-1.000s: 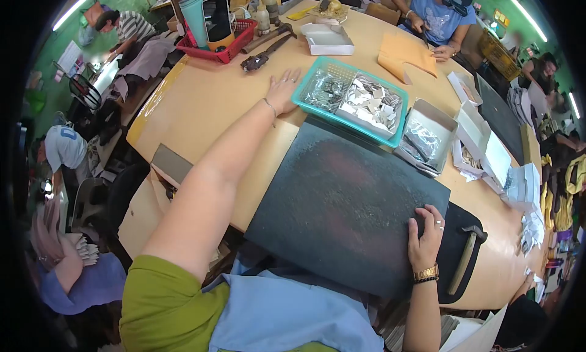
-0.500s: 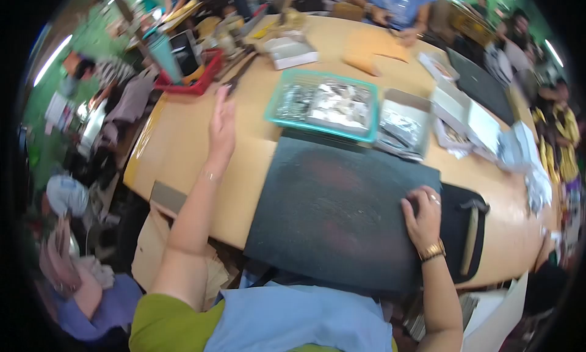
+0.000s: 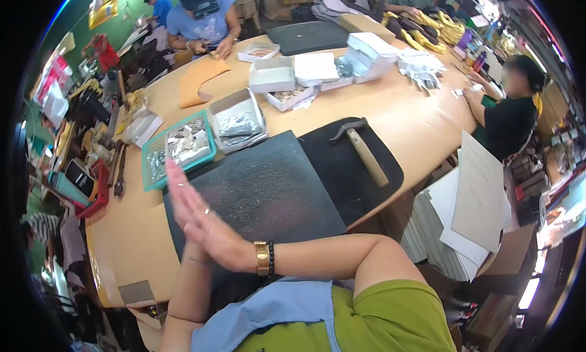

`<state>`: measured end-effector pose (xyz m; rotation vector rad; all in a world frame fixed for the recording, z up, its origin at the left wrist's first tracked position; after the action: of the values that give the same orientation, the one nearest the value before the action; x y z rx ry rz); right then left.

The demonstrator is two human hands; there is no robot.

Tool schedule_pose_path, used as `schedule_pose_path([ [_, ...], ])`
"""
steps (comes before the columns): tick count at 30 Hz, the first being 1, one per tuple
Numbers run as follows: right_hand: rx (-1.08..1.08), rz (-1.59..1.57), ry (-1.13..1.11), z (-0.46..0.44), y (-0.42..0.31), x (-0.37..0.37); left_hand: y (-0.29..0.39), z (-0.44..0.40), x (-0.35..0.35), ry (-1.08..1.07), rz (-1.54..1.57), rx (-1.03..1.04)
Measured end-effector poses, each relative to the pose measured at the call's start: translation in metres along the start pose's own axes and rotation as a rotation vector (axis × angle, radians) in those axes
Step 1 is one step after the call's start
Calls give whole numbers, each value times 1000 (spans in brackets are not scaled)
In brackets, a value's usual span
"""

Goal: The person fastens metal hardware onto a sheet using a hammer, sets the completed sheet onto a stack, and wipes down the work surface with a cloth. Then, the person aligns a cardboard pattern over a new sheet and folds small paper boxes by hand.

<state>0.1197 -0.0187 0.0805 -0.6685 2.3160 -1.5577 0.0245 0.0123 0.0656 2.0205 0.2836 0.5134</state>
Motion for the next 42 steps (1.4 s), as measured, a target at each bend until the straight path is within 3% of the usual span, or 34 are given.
schedule_pose_path([
  [1,-145,22,-61,-2,-2,-3,-4,5,2,-22,-64,-42],
  [4,36,-249,174,-35,14,-49,-2,12,18,-89,-140,-39],
  [5,-97,-99,165,-34,15,-58,3,13,23,-106,-149,-17],
  [8,-212,-14,46,-1,-30,-33,17,19,33,-133,-196,44],
  [9,-154,42,-10,5,-29,-37,17,22,37,-93,155,-105],
  [12,35,-301,190,-24,3,-80,23,45,70,-293,76,171],
  [13,-89,-200,132,-2,-7,-68,22,39,65,-264,-40,105],
  [14,-16,-183,64,12,-15,-56,20,33,61,-242,-158,37],
  [15,-76,-138,47,13,-12,-58,18,27,58,-230,-272,-33],
  [16,-138,-91,32,10,-8,-65,11,27,60,-209,-261,-46],
  [19,76,-364,253,-7,4,-104,7,27,69,-190,-162,-34],
  [22,-40,-33,30,27,-23,-77,14,38,84,-205,-48,-31],
  [25,10,-190,242,12,3,-106,37,84,122,-273,25,-166],
  [26,57,-273,334,-4,19,-128,37,89,119,-471,17,-167],
  [27,71,-185,418,-22,28,-154,37,95,116,-670,10,-163],
  [28,87,-97,502,-40,37,-184,33,96,102,-1036,-34,-101],
  [29,73,361,465,-52,49,-216,33,100,105,-1021,250,-508],
  [30,53,817,411,-61,61,-245,30,97,103,-1020,93,-402],
  [32,37,1002,429,-77,81,-282,19,82,91,-992,-220,-174],
  [35,83,1383,233,-95,100,-311,12,69,76,-813,-262,-316],
  [38,-283,1477,297,-110,119,-327,11,70,52,-738,-352,-285],
  [42,-11,1358,210,-124,131,-338,16,84,20,-614,-472,-260],
])
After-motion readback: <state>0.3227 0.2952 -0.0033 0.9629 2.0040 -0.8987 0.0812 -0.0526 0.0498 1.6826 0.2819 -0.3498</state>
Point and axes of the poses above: each hand's wrist, its own z-axis away from the middle knuckle, its own x-axis out of the palm, y = z × x, the point moved 1 cm from there along -z, towards the middle knuckle, and after that the axes turned 6 degrees about y, right-handed, at the moved point
